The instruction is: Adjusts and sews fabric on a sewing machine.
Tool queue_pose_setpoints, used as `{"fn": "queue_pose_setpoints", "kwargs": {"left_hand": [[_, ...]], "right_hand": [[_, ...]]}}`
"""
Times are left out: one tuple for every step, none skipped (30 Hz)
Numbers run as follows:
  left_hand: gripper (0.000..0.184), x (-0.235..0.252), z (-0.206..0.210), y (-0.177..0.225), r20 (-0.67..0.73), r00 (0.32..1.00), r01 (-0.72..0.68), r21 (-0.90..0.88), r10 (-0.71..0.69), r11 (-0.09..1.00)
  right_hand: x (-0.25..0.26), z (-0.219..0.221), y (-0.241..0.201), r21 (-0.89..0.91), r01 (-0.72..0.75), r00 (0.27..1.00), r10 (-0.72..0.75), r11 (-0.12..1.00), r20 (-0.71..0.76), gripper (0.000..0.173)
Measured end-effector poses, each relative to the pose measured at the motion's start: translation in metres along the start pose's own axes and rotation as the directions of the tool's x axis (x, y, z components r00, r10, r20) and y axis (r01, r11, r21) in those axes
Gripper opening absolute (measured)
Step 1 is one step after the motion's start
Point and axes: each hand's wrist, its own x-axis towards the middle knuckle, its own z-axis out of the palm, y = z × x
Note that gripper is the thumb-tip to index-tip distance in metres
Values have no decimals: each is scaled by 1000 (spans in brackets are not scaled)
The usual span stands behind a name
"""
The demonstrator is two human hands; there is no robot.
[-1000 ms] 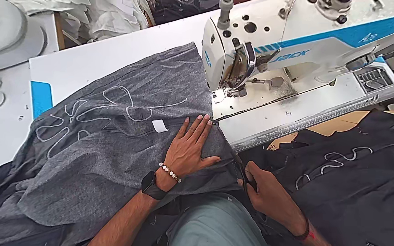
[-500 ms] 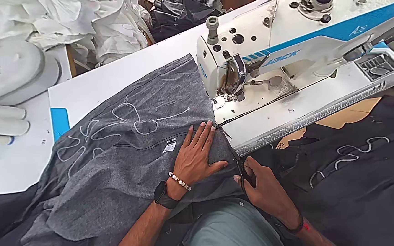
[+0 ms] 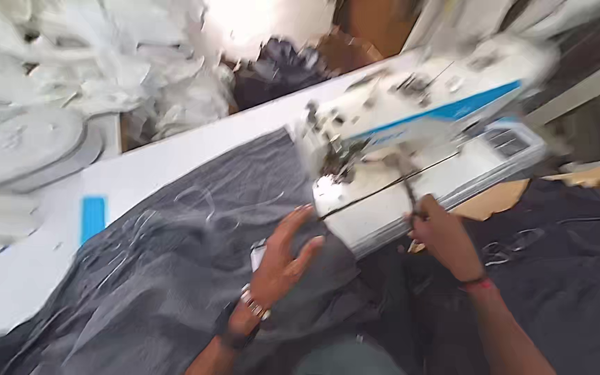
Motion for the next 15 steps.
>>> {"fn": "queue_pose_setpoints", "kwargs": {"left_hand": [[52, 13, -14, 7, -50, 999, -14, 76, 18, 997], [50, 29, -27, 8, -88, 994, -40, 177, 56, 983], [51, 46, -39, 2, -105, 991, -58, 268, 89, 962], [53, 60, -51, -8, -98, 991, -55, 342, 94, 938], [55, 72, -63, -21, -74, 994, -44, 404, 80, 914], [56, 87, -75, -34, -49, 997, -35, 452, 64, 892], [56, 101, -84, -48, -34, 998, -26, 495, 50, 869], [54, 112, -91, -63, -27, 999, -20, 536, 41, 844], [52, 123, -97, -78, -20, 999, -23, 573, 42, 820], [50, 133, -101, -91, -7, 999, -35, 608, 49, 793], [49, 142, -102, -105, 11, 998, -53, 637, 59, 769], [50, 150, -102, -121, 36, 997, -76, 663, 69, 745], [54, 154, -101, -141, 67, 995, -104, 694, 80, 712], [62, 158, -102, -164, 78, 992, -124, 735, 99, 667], [70, 162, -103, -187, 68, 993, -114, 759, 97, 641]], "right_hand": [[18, -14, -2, -145, -10, 999, 14, 989, 28, 32], [34, -28, -9, -253, -68, 995, 83, 965, 50, 38], [50, -42, -18, -329, -128, 984, 160, 936, 74, 40], [60, -50, -27, -379, -170, 973, 216, 910, 83, 36], [66, -52, -36, -418, -195, 963, 254, 887, 89, 31], [68, -56, -46, -441, -215, 956, 280, 871, 87, 26], [70, -58, -54, -449, -227, 956, 285, 864, 66, 23], [67, -57, -59, -439, -224, 965, 260, 870, 23, 22], [62, -53, -63, -410, -200, 978, 205, 890, -31, 23], [54, -46, -69, -354, -147, 989, 129, 924, -74, 26], [42, -40, -78, -285, -57, 996, 35, 957, -85, 29], [25, -31, -91, -205, 57, 996, -69, 977, -51, 31], [2, -14, -106, -135, 182, 982, -188, 974, -35, 35], [-22, 11, -119, -99, 328, 941, -334, 940, -58, 42], [-40, 43, -126, -76, 510, 850, -516, 857, -105, 48]]}}
